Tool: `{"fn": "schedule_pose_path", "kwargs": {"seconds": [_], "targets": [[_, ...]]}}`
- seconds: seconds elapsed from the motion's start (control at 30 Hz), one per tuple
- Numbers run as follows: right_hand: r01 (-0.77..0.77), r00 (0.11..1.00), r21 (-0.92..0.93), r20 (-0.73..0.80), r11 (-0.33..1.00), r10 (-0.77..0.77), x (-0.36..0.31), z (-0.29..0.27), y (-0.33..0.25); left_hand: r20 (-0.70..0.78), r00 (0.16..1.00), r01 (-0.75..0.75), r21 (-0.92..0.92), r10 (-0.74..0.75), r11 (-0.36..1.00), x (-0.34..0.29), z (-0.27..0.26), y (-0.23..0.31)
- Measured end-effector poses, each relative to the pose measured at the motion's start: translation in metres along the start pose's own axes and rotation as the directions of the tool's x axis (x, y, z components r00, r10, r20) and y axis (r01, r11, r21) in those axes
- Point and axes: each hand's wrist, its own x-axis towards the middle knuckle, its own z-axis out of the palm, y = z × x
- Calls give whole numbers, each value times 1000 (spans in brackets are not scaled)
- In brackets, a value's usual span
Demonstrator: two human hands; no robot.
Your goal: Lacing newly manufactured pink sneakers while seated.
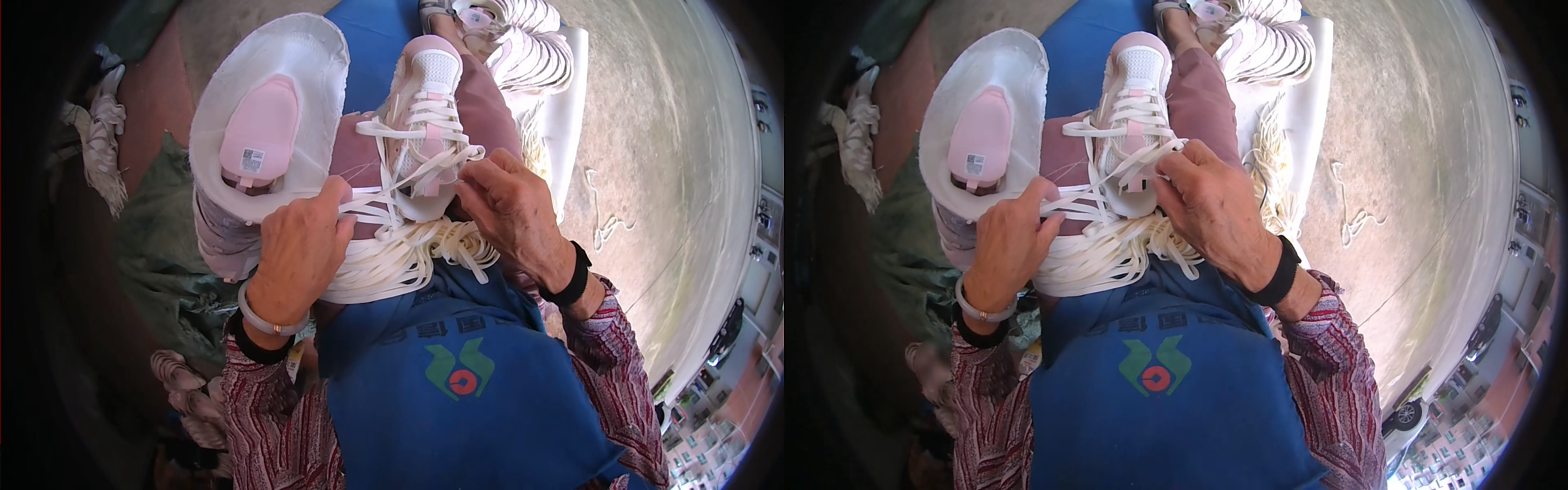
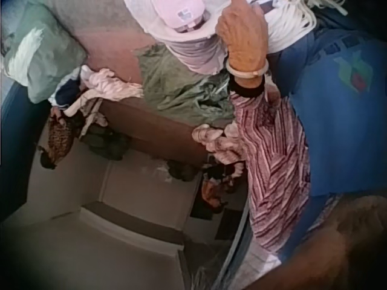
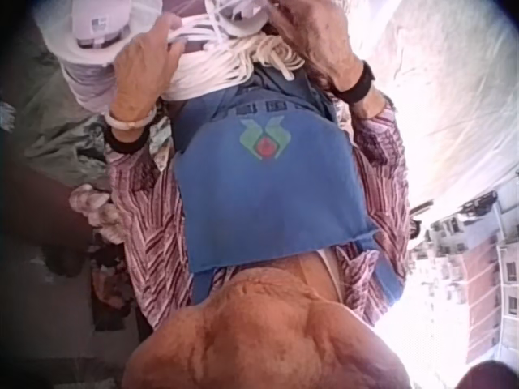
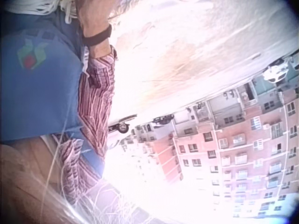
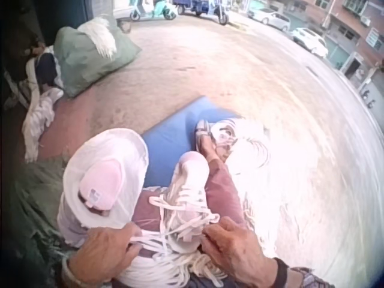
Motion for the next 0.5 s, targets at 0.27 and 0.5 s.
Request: {"fn": "schedule_pose_path", "kwargs": {"seconds": [0.27, 0.5], "targets": [[93, 986, 63, 135, 994, -100, 1, 9, -10, 2, 999, -33, -30, 33, 999, 2, -21, -9], [133, 986, -22, 106, 991, -130, 7, 25, -16, -172, 985, 1, -18, -4, 1000, 11, -27, -7]]}}
